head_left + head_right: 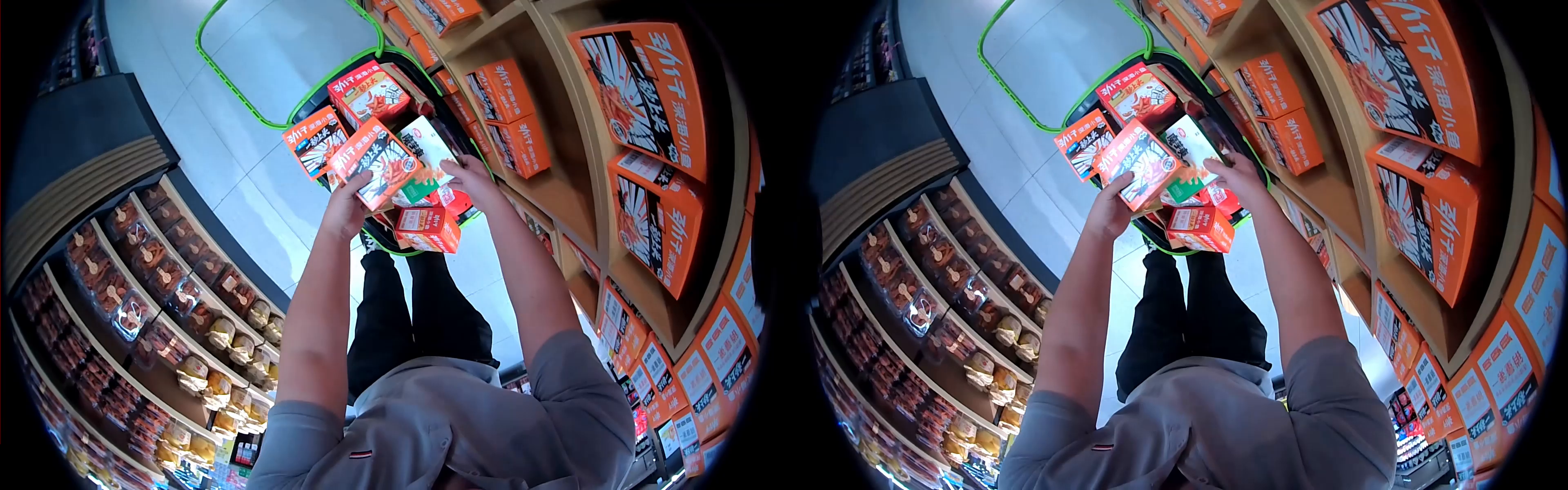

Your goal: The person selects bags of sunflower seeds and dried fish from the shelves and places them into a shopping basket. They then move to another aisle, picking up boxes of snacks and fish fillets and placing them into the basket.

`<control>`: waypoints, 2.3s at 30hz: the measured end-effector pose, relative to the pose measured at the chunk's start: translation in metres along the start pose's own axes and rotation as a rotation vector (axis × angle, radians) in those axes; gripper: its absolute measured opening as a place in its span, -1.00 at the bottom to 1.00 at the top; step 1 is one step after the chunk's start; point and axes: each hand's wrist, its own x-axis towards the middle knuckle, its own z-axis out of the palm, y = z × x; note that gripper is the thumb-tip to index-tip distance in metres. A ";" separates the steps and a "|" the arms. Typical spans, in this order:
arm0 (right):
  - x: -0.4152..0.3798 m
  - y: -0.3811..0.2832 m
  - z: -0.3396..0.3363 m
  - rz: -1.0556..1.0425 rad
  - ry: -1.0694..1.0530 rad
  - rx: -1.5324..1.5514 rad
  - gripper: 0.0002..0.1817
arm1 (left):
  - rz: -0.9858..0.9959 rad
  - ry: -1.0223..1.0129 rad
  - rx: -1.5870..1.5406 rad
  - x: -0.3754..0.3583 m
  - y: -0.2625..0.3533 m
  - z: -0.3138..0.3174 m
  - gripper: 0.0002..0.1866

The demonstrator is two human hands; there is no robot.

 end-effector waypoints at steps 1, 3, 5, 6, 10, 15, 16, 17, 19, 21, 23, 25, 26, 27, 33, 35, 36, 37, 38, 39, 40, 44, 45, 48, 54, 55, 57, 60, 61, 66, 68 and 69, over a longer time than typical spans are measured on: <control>-0.006 0.003 -0.002 -0.020 0.045 0.005 -0.35 | -0.003 -0.005 0.001 -0.003 0.000 0.002 -0.51; -0.021 0.010 -0.008 -0.043 0.095 0.010 -0.32 | 0.006 -0.015 -0.021 -0.010 0.002 0.007 -0.50; -0.043 0.016 -0.014 -0.046 0.093 0.132 -0.32 | 0.012 0.000 -0.013 -0.010 -0.001 0.006 -0.50; -0.055 0.021 -0.016 -0.050 0.100 0.170 -0.34 | 0.024 0.001 -0.024 -0.009 -0.002 0.005 -0.50; -0.126 0.054 -0.026 -0.055 0.143 0.350 -0.42 | 0.026 0.011 -0.063 -0.001 -0.009 0.015 -0.55; -0.207 0.109 -0.052 0.029 0.235 0.478 -0.41 | 0.093 0.156 0.160 0.013 -0.009 0.034 -0.64; -0.220 0.117 -0.054 0.026 0.242 0.483 -0.41 | 0.067 0.173 0.277 0.013 -0.003 0.033 -0.59; -0.232 0.125 -0.056 0.048 0.264 0.482 -0.42 | 0.064 0.166 0.283 0.015 -0.004 0.038 -0.59; -0.250 0.141 -0.054 0.069 0.293 0.489 -0.42 | 0.165 0.320 0.368 0.021 -0.008 0.045 -0.56; -0.264 0.157 -0.050 0.093 0.354 0.506 -0.41 | 0.246 0.376 0.443 0.032 -0.014 0.050 -0.39; -0.276 0.169 -0.045 0.094 0.366 0.525 -0.39 | 0.301 0.609 0.560 0.034 -0.014 0.059 -0.16; -0.287 0.178 -0.038 0.082 0.359 0.556 -0.38 | 0.148 0.604 0.735 0.040 -0.009 0.060 0.02; -0.291 0.183 -0.036 0.072 0.357 0.557 -0.35 | 0.110 0.702 0.866 0.047 -0.008 0.061 0.04; -0.296 0.187 -0.033 0.074 0.365 0.563 -0.35 | 0.071 0.801 0.997 0.051 -0.010 0.061 0.05; -0.320 0.201 -0.021 0.039 0.375 0.583 -0.30 | 0.127 0.775 1.218 0.014 -0.011 0.081 0.10; -0.330 0.195 -0.015 0.022 0.400 0.556 -0.30 | 0.176 0.703 1.203 0.004 -0.009 0.073 0.11; -0.334 0.194 -0.013 0.011 0.387 0.544 -0.29 | 0.274 0.739 1.173 -0.002 -0.011 0.070 -0.01; -0.340 0.193 -0.010 -0.004 0.382 0.546 -0.29 | 0.292 0.738 1.170 0.013 -0.015 0.041 -0.01; -0.346 0.191 -0.007 -0.024 0.375 0.520 -0.27 | 0.366 0.565 1.024 0.041 -0.018 -0.004 -0.12; -0.352 0.189 -0.004 -0.048 0.369 0.493 -0.25 | 0.438 0.390 0.875 0.052 -0.015 -0.025 -0.22; -0.359 0.183 0.001 -0.071 0.365 0.491 -0.25 | 0.386 0.160 0.607 0.000 -0.008 -0.005 -0.46; -0.401 0.158 0.015 -0.224 0.379 0.263 -0.29 | 0.003 0.039 0.755 -0.127 -0.022 0.025 -0.53; -0.411 0.149 0.016 -0.288 0.378 0.124 -0.31 | 0.034 -0.156 0.806 -0.156 -0.039 0.032 -0.53; -0.454 0.112 0.017 -0.405 0.345 0.019 -0.37 | 0.020 -0.762 0.934 -0.241 -0.061 0.053 -0.25; -0.507 0.074 -0.002 -0.649 0.072 0.157 -0.37 | 0.306 -1.166 1.108 -0.340 -0.064 0.104 -0.14; -0.513 0.071 -0.008 -0.685 0.081 0.138 -0.35 | 0.392 -1.188 1.112 -0.352 -0.064 0.112 -0.15; -0.533 0.055 -0.012 -0.753 0.058 0.208 -0.32 | 0.366 -1.199 0.974 -0.383 -0.062 0.138 -0.17; -0.566 0.041 -0.030 -0.881 0.077 0.342 -0.21 | 0.408 -1.129 0.951 -0.414 -0.068 0.178 -0.26; -0.574 0.037 -0.039 -0.933 0.082 0.397 -0.17 | 0.468 -1.119 0.979 -0.425 -0.070 0.196 -0.27; -0.617 0.049 -0.124 -1.085 0.085 0.187 -0.06 | 0.546 -1.178 0.948 -0.471 -0.104 0.296 -0.26; -0.616 0.058 -0.166 -1.053 0.070 0.192 -0.06 | 0.729 -1.201 0.984 -0.476 -0.133 0.339 -0.27; -0.614 0.061 -0.189 -0.995 0.055 0.184 -0.07 | 0.741 -1.209 0.999 -0.477 -0.152 0.363 -0.27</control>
